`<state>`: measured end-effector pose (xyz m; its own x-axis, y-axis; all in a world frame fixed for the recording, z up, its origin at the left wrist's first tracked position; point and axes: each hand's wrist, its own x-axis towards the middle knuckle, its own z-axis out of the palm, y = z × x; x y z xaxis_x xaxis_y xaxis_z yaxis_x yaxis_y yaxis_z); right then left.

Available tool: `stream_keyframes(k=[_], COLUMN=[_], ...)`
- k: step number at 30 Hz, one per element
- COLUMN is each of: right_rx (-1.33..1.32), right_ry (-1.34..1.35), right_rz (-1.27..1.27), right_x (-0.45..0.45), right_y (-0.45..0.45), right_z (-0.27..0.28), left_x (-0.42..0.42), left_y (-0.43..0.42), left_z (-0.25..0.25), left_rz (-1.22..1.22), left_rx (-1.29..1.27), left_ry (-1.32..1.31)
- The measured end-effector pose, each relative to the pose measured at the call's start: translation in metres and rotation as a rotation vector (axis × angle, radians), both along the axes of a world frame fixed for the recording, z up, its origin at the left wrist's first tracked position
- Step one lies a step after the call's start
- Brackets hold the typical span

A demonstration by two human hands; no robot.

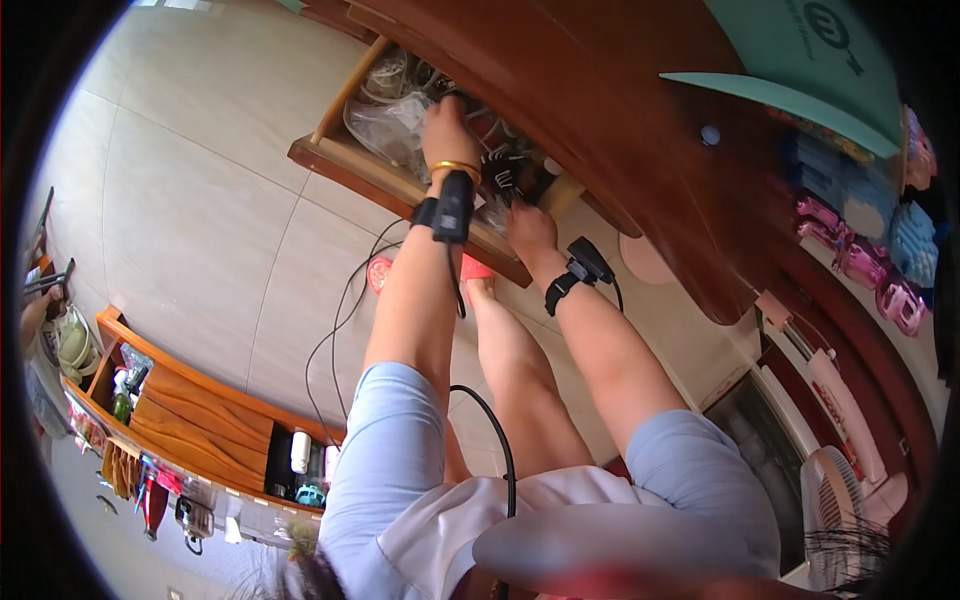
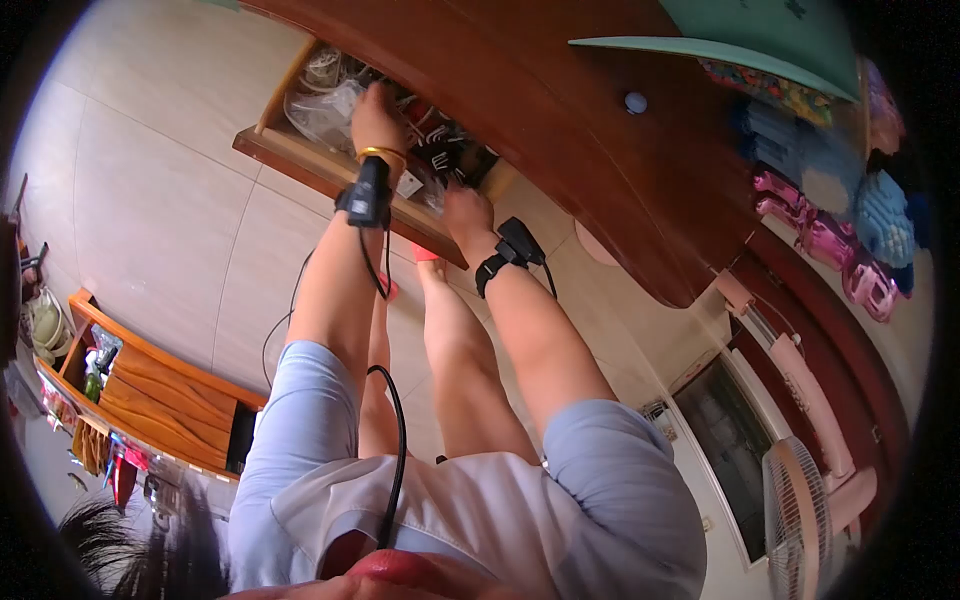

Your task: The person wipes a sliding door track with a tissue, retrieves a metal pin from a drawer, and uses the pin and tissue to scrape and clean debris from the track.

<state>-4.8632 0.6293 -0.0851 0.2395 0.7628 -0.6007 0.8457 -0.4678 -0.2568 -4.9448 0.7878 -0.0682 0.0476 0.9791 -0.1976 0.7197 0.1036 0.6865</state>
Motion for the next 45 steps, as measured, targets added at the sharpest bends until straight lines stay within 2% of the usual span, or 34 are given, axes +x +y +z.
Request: stream_keyframes(k=[2, 3, 4, 5, 7, 8, 9, 11, 14, 16, 17, 18, 19, 20, 21, 22, 23, 24, 26, 31, 33, 38, 39, 40, 41, 42, 43, 45], right_rx=[-0.067, 0.008, 0.087, 0.094, 0.325, 0.393, 0.409, 0.324, 0.282, 0.176, 0.118, -0.048, 0.01, -0.014, -0.166, -0.153, -0.117, -0.237, 0.047, 0.338, 0.477, 0.722, 0.742, 0.75, 0.802, 0.889, 0.966, 1.222], right_ry=[-0.041, -0.041, -0.036, -0.029, -0.104, 0.038, 0.044, 0.173, 0.216, 0.205, 0.217, 0.258, 0.071, 0.073, 0.159, 0.198, 0.276, 0.498, 0.255, 0.319, 0.375, 0.21, 0.192, 0.427, 0.432, 0.292, 0.257, 0.292], right_rz=[-0.031, -0.205, -0.38, -0.381, -0.472, -0.482, -0.484, -0.501, -0.632, -0.726, -0.714, -0.798, -0.734, -0.798, -0.852, -0.937, -1.036, -1.148, -0.861, -1.008, -1.074, -0.865, -0.939, -1.148, -1.185, -1.072, -1.041, -0.936], right_x=[0.005, 0.007, 0.007, 0.008, 0.014, 0.017, 0.018, 0.016, 0.012, 0.011, 0.008, 0.013, 0.0, -0.006, -0.006, -0.002, -0.012, 0.004, 0.008, 0.033, 0.041, 0.051, 0.043, 0.041, 0.054, 0.074, 0.073, 0.081], right_y=[-0.006, -0.002, 0.001, 0.004, -0.002, -0.011, -0.021, -0.051, -0.137, -0.198, -0.222, -0.281, -0.293, -0.322, -0.337, -0.391, -0.365, -0.431, -0.435, -0.429, -0.437, -0.522, -0.522, -0.519, -0.542, -0.568, -0.574, -0.593], right_z=[0.003, 0.011, 0.017, 0.021, 0.024, 0.028, 0.036, 0.062, 0.092, 0.127, 0.164, 0.145, 0.193, 0.211, 0.244, 0.219, 0.287, 0.225, 0.235, 0.254, 0.274, 0.326, 0.398, 0.469, 0.482, 0.486, 0.541, 0.597], left_x=[0.0, -0.002, -0.007, -0.014, -0.034, -0.05, -0.065, -0.087, -0.123, -0.139, -0.144, -0.145, -0.15, -0.15, -0.151, -0.146, -0.144, -0.141, -0.137, -0.121, -0.105, -0.041, -0.021, -0.005, 0.011, 0.027, 0.043, 0.078], left_y=[0.004, 0.003, -0.006, -0.019, -0.047, -0.065, -0.08, -0.1, -0.125, -0.124, -0.123, -0.119, -0.114, -0.108, -0.107, -0.101, -0.097, -0.095, -0.094, -0.127, -0.162, -0.291, -0.319, -0.349, -0.378, -0.408, -0.436, -0.489], left_z=[0.014, 0.027, 0.03, 0.038, 0.06, 0.066, 0.076, 0.127, 0.178, 0.22, 0.239, 0.268, 0.29, 0.324, 0.333, 0.372, 0.407, 0.438, 0.487, 0.584, 0.6, 0.633, 0.639, 0.646, 0.653, 0.66, 0.664, 0.653], left_rz=[0.045, 0.09, 0.165, 0.142, 0.279, 0.249, 0.22, 0.291, 0.206, 0.169, 0.075, 0.048, -0.072, -0.094, -0.158, -0.258, -0.332, -0.378, -0.503, -0.676, -0.692, -0.771, -0.827, -0.861, -0.965, -0.958, -0.959, -1.088], left_rx=[0.002, 0.004, -0.176, -0.054, -0.321, -0.339, -0.351, -0.512, -0.587, -0.668, -0.609, -0.649, -0.651, -0.711, -0.731, -0.704, -0.696, -0.66, -0.578, -0.486, -0.503, -0.577, -0.603, -0.675, -0.745, -0.764, -0.791, -0.854], left_ry=[-0.11, -0.213, -0.42, -0.404, -0.746, -0.716, -0.688, -0.718, -0.658, -0.693, -0.659, -0.632, -0.626, -0.665, -0.661, -0.678, -0.68, -0.692, -0.725, -0.71, -0.788, -0.932, -0.989, -0.992, -0.953, -0.95, -0.943, -0.979])
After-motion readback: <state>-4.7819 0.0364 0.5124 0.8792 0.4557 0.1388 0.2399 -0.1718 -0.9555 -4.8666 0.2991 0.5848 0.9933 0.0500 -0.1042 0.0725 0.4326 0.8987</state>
